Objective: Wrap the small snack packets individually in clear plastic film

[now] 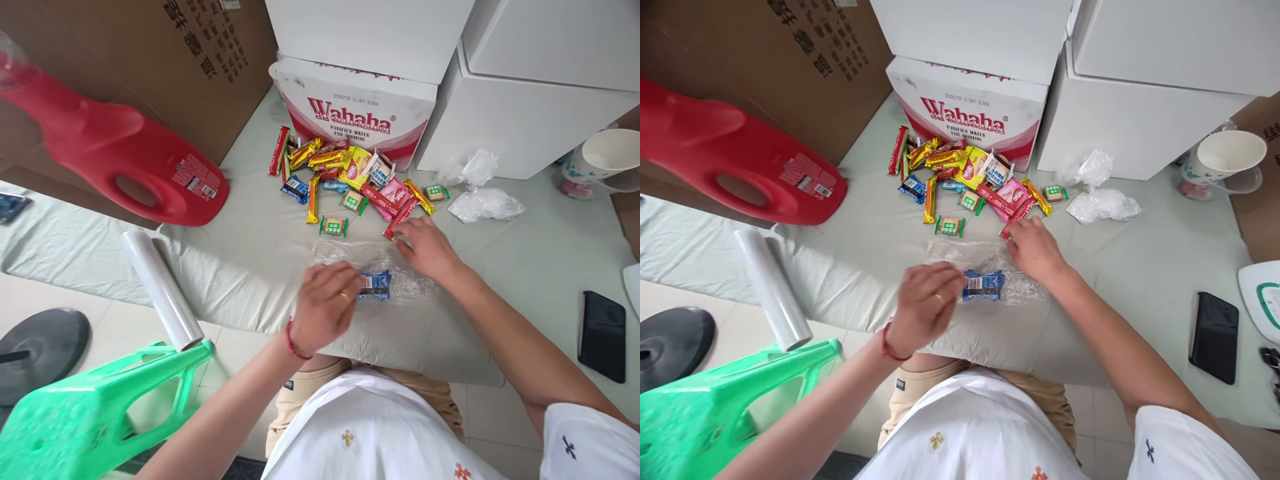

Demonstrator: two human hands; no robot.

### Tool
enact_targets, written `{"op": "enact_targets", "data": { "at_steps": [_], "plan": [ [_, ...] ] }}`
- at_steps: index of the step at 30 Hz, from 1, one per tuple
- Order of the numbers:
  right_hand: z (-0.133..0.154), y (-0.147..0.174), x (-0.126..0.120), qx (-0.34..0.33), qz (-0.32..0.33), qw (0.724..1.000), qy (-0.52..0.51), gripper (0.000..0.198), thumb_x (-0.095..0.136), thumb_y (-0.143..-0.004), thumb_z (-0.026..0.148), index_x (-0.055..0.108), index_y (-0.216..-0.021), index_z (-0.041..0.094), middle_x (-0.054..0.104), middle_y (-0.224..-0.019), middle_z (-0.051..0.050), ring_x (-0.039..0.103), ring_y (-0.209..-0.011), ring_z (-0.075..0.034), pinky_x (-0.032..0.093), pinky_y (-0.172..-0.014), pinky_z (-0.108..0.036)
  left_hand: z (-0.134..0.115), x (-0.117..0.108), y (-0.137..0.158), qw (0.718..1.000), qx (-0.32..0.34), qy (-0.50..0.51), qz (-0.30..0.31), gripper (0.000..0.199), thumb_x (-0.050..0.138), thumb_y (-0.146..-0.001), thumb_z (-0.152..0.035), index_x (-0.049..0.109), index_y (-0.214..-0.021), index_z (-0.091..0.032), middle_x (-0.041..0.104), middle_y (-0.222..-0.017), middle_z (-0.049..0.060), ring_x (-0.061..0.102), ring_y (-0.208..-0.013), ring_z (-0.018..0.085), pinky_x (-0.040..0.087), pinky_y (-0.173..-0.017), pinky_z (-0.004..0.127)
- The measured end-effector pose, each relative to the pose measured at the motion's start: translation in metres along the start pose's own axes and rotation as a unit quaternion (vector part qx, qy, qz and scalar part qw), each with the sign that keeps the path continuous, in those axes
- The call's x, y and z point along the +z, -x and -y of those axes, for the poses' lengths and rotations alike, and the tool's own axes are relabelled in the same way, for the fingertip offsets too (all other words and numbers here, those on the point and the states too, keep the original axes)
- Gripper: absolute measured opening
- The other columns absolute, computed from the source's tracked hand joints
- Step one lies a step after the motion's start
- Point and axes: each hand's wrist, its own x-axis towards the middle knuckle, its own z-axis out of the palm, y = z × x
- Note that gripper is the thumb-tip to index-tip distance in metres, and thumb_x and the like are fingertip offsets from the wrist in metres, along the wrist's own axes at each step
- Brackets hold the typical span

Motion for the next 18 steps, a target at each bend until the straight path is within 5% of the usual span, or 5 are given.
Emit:
{"op": "enact_targets", "data": {
  "at_steps": [4,9,13,18],
  "plan": [
    [0.022,-0.032,0.021,-0.049,0.070,0.996,0.032,0.038,0.062,-0.096,0.033,0.067,-0.128,0.013,0.069,-0.119,-0.017,0.054,-0.119,-0.035,0.046,-0.097,-0.044,-0.020,0.034,-0.007,0.988,-0.018,-0.030,0.150,0.038,0.044,-0.103,-0.027,0.068,-0.133,-0.025,0.071,-0.136,0.007,0.061,-0.127,0.026,0.041,-0.102,0.045],
    [0.022,-0.056,0.030,-0.030,0.168,0.985,-0.038,0.013,0.072,-0.090,0.026,0.075,-0.099,0.017,0.071,-0.090,-0.007,0.062,-0.098,-0.027,0.046,-0.087,-0.035,-0.014,0.051,-0.006,0.981,-0.017,-0.040,0.187,0.039,0.044,-0.104,-0.026,0.066,-0.136,-0.021,0.067,-0.144,0.006,0.059,-0.128,0.026,0.040,-0.100,0.047],
    [0.013,-0.053,0.015,-0.101,0.137,0.975,-0.145,0.004,0.073,-0.088,0.021,0.071,-0.088,0.017,0.067,-0.100,-0.007,0.063,-0.088,-0.019,0.047,-0.080,-0.028,-0.013,0.050,-0.007,0.983,-0.010,-0.033,0.179,0.038,0.046,-0.104,-0.025,0.066,-0.136,-0.019,0.068,-0.142,0.008,0.059,-0.127,0.027,0.041,-0.098,0.048],
    [0.020,-0.001,0.007,-0.193,0.057,0.959,-0.198,0.009,0.058,-0.095,0.015,0.066,-0.093,0.020,0.067,-0.125,-0.009,0.068,-0.097,-0.019,0.050,-0.083,-0.030,-0.008,0.054,-0.005,0.989,-0.033,0.006,0.147,0.036,0.050,-0.101,-0.022,0.068,-0.133,-0.020,0.072,-0.134,0.010,0.061,-0.126,0.028,0.048,-0.097,0.047]
  ]
}}
